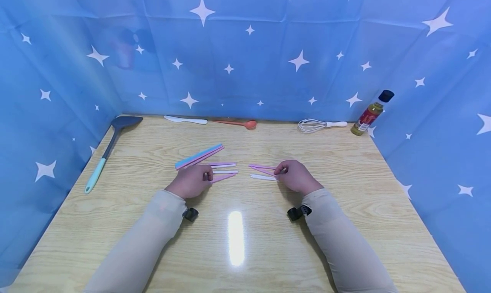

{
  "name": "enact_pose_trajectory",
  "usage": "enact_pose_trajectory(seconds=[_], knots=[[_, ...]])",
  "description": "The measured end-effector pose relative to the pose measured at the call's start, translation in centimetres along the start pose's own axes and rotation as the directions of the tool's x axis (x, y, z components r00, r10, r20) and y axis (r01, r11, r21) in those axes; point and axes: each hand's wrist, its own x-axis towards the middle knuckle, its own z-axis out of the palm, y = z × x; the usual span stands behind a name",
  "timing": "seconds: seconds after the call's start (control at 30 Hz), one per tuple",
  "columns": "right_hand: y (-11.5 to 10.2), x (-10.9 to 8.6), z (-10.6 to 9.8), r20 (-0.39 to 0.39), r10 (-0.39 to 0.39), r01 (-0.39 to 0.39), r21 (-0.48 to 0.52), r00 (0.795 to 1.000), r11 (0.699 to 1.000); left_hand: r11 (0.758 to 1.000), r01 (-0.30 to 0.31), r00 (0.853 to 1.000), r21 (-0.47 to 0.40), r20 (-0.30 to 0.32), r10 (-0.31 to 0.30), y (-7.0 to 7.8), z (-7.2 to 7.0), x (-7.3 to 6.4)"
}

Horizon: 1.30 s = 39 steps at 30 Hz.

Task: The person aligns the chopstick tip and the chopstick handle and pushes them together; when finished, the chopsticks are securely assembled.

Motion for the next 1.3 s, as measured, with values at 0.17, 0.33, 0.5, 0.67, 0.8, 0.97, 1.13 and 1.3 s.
enact_pose_trajectory(seconds=[0.17, 0.33, 0.5, 0.67, 0.8, 0.97, 1.13, 1.3], knots=[[-0.15, -0.09, -0.13, 0.0, 0.012, -0.012, 0.007, 1.0, 1.0, 1.0, 0.002, 1.0, 0.009, 0.007, -0.002, -0.04, 0.0, 0.0], [-0.14, -0.13, -0.14, -0.004, 0.032, -0.031, 0.013, 0.999, 0.999, 1.0, 0.014, 1.0, 0.015, 0.011, -0.014, 0.04, -0.01, -0.03], [-0.11, -0.04, -0.02, -0.004, 0.036, -0.036, 0.019, 0.999, 0.999, 1.0, 0.016, 1.0, 0.014, 0.011, -0.016, 0.07, 0.0, -0.04], [-0.13, 0.0, 0.05, 0.005, 0.012, -0.012, 0.024, 1.0, 1.0, 1.0, 0.014, 1.0, 0.015, 0.007, -0.014, -0.01, 0.11, 0.0], [-0.08, -0.12, 0.13, 0.036, 0.011, -0.013, 0.043, 0.999, 0.999, 1.0, 0.014, 1.0, 0.015, 0.012, -0.014, -0.07, 0.17, 0.04], [-0.12, -0.17, 0.24, 0.043, 0.007, -0.008, 0.024, 0.999, 1.0, 1.0, 0.013, 1.0, 0.016, 0.017, -0.013, 0.02, 0.13, 0.04], [-0.2, -0.09, 0.42, 0.051, 0.013, -0.013, 0.001, 0.999, 1.0, 1.0, 0.015, 1.0, 0.01, 0.017, -0.015, 0.15, 0.08, -0.05], [-0.23, -0.03, 0.5, 0.06, 0.015, -0.014, -0.01, 0.998, 1.0, 1.0, 0.014, 1.0, 0.004, 0.016, -0.014, 0.16, 0.09, -0.1]])
